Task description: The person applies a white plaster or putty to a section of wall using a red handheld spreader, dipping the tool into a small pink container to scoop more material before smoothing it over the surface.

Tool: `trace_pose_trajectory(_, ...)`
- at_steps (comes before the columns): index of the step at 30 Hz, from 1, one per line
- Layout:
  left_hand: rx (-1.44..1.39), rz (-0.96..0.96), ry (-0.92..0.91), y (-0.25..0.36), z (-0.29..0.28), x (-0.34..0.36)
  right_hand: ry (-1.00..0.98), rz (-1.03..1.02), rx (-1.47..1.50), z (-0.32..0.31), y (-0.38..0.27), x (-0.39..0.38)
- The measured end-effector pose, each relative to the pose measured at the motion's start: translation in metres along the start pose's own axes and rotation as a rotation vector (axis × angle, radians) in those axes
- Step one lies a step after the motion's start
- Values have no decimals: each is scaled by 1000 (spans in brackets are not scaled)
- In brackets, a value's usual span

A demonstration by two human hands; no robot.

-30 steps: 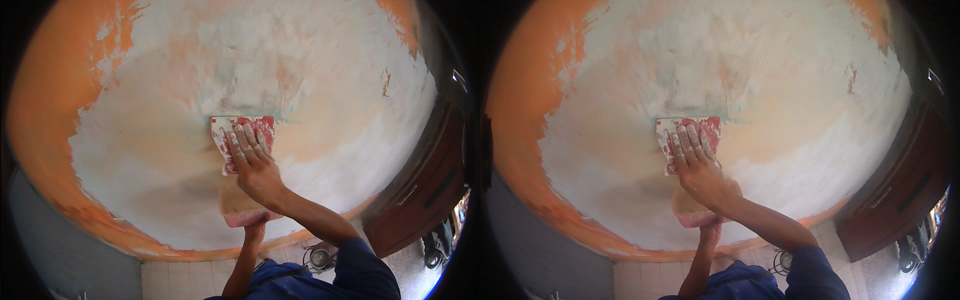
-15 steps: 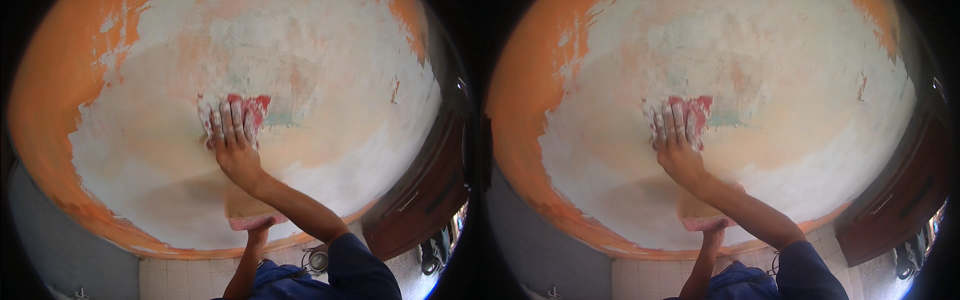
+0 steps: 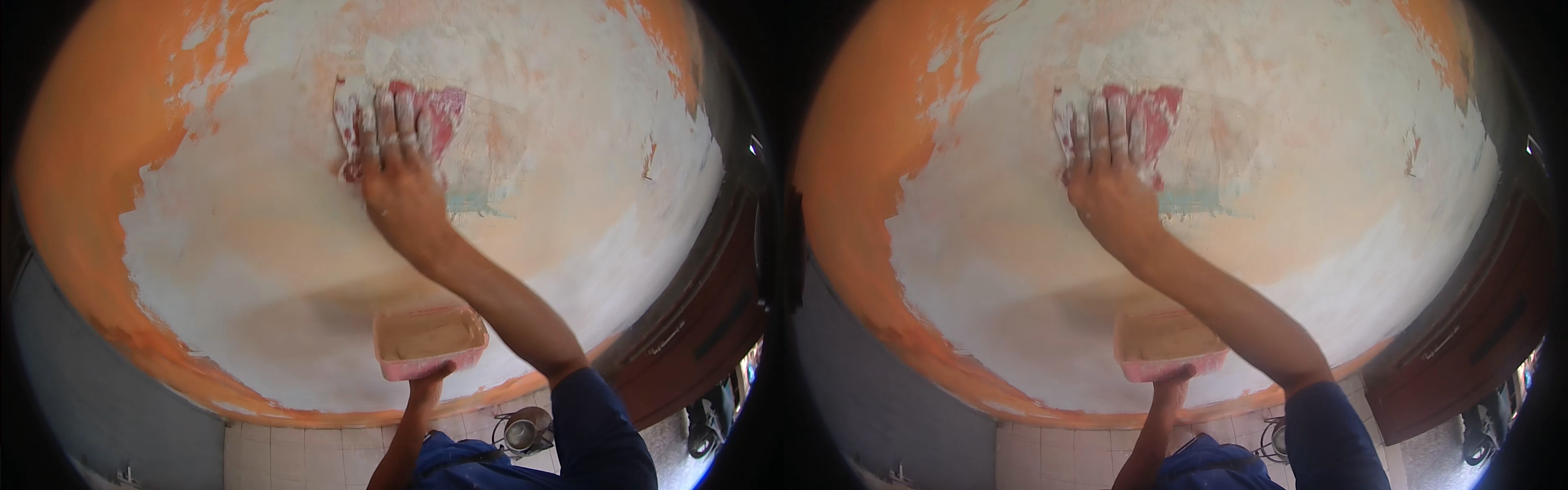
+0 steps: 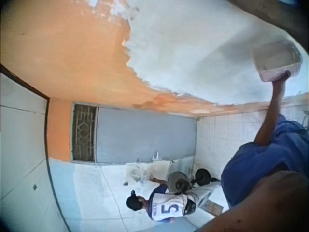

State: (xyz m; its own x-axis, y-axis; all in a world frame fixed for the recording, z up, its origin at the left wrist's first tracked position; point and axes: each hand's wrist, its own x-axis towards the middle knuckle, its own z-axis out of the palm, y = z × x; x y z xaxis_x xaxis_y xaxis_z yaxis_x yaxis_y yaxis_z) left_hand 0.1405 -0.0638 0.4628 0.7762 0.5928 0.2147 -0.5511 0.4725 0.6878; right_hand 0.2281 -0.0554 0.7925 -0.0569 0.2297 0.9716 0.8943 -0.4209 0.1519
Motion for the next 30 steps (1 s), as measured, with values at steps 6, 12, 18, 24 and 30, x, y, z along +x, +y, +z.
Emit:
trace_pose_trajectory(6, -1, -19, 14, -5, -10, 2, -237, -70, 94, 7, -31, -76)
trace_pose_trajectory(12, 14, -40, 17, 1, -9, 3, -99, 18, 416, -46, -16, -63)
trace_pose_trajectory(18, 24, 1, 5, 2, -5, 0, 158, 7, 220, -30, 4, 15)
trace_pose_trajectory(24, 25, -37, 30, -1, -13, -1, -44, -52, 79, 17, -29, -29)
trace_pose_trajectory(30, 53, -57, 7, 0, -15, 1, -171, 15, 501, -54, -11, -45)
